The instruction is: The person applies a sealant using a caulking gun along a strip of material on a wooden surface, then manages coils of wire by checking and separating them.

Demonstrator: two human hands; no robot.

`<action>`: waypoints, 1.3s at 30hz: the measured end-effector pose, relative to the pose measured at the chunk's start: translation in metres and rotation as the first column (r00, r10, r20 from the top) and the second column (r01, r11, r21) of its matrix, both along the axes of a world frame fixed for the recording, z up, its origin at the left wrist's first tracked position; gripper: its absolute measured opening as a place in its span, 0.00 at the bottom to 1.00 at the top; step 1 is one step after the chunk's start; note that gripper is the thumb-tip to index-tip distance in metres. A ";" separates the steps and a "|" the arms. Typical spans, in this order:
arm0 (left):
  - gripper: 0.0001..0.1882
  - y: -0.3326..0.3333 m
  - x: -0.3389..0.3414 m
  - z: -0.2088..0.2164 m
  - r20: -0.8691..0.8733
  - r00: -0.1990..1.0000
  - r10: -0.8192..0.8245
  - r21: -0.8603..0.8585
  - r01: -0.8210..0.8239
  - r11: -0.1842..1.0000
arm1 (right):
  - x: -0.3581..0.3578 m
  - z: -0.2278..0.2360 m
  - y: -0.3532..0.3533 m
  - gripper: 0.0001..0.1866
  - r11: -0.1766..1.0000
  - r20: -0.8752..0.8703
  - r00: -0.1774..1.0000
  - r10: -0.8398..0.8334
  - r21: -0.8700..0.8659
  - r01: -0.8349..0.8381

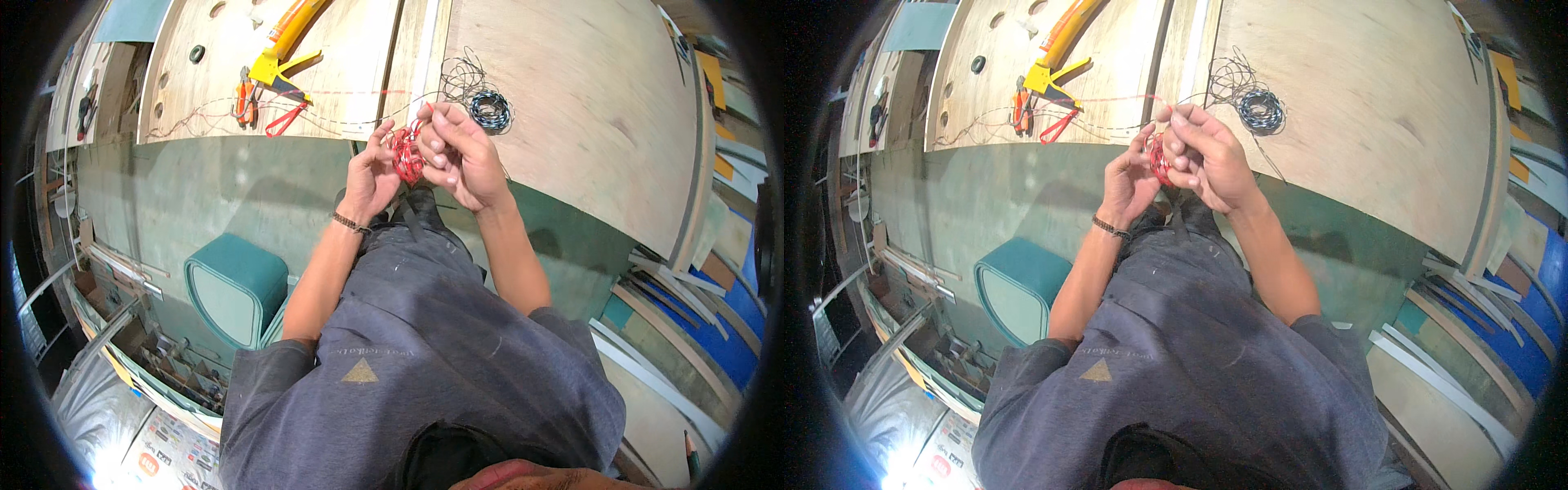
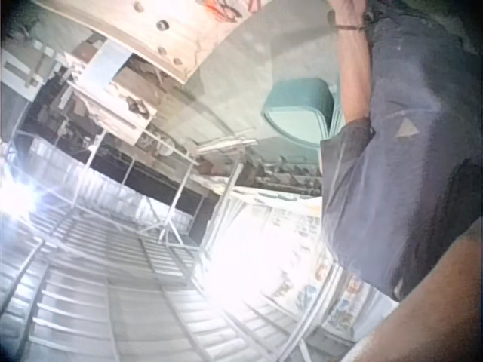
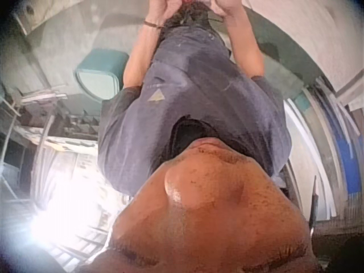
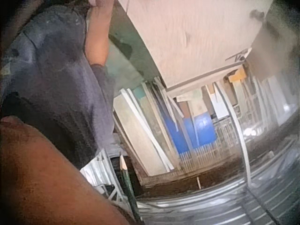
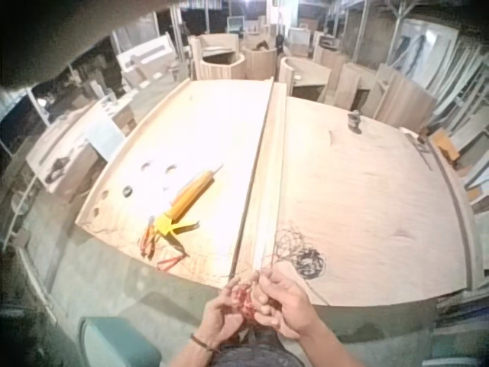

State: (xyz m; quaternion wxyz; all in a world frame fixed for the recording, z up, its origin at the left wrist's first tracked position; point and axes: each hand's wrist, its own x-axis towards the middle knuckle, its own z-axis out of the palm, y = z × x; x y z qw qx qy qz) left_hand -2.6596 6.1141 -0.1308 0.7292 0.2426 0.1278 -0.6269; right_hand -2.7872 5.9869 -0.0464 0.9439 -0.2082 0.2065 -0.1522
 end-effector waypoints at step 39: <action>0.21 0.130 0.045 -0.101 0.910 0.235 -0.341 0.402 -0.304 0.864 | 0.073 0.070 0.036 0.13 0.960 -0.180 0.977 -0.114 -0.272 0.062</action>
